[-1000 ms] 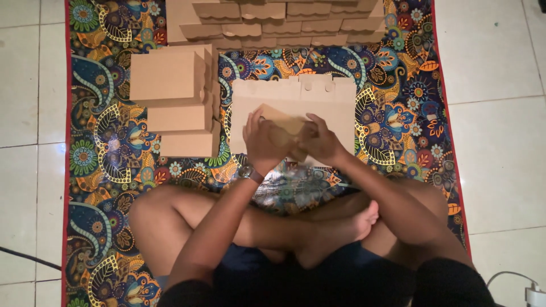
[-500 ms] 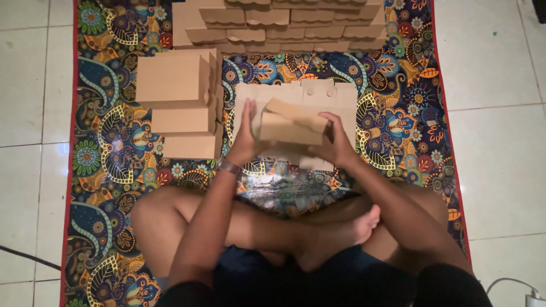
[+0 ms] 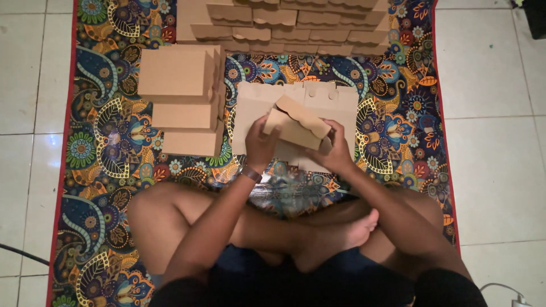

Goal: Folding flat cardboard templates into boxes and stacking them on the floor.

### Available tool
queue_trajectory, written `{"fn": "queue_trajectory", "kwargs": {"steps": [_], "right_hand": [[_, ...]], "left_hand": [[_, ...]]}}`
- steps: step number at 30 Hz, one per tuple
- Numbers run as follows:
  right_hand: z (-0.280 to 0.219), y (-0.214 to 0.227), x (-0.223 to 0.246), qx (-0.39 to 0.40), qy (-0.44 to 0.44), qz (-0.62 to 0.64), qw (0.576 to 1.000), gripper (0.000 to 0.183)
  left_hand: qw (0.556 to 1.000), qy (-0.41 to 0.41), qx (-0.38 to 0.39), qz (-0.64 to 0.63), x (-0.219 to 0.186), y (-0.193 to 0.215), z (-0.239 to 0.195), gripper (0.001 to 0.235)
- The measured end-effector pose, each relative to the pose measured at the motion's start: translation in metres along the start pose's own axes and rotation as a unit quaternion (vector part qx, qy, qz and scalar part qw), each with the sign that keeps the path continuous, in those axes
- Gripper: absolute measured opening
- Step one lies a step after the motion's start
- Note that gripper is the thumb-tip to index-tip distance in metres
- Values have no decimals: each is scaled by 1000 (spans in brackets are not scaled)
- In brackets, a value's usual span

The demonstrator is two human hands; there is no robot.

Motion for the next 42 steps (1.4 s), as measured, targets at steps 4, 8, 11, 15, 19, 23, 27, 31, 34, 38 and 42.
{"fn": "queue_trajectory", "kwargs": {"steps": [4,8,11,15,19,23,27,31,34,38,42], "right_hand": [[1,1,0,-10,-24,-5,1000,98],[1,-2,-3,-33,-43,4,999,96],[3,-2,0,-39,-42,-9,998,96],[2,-4,0,-37,-62,-30,997,95],[6,-4,9,-8,-17,-104,994,88],[2,-17,2,43,7,-133,990,84],[6,-15,7,26,22,-126,991,84],[8,-13,19,22,56,-110,992,81],[3,-11,9,30,35,-71,996,84],[7,-1,13,23,-38,32,998,101],[6,-2,33,56,-9,44,997,99]], "left_hand": [[998,43,36,27,25,-9,-4,41],[999,14,27,28,30,-8,-7,37],[1000,-12,18,23,33,-6,-4,33],[997,-42,10,57,29,-5,-2,29],[995,-65,18,70,21,-6,-1,25],[996,-41,57,47,29,-9,4,21],[990,-117,-6,78,32,-8,16,29],[999,-45,23,15,42,-17,20,38],[995,-85,54,27,40,-18,20,33],[945,-115,204,-228,12,-35,19,97],[954,-44,242,-172,15,-33,11,111]]}}
Point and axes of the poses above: each hand's wrist, its own z-axis towards the middle knuckle, its own y-axis out of the back of the hand, x = y × z, the point moved 10 cm from there along z, towards the middle knuckle, and after that the axes turned 9 degrees about -x, right-handed, at the moved point
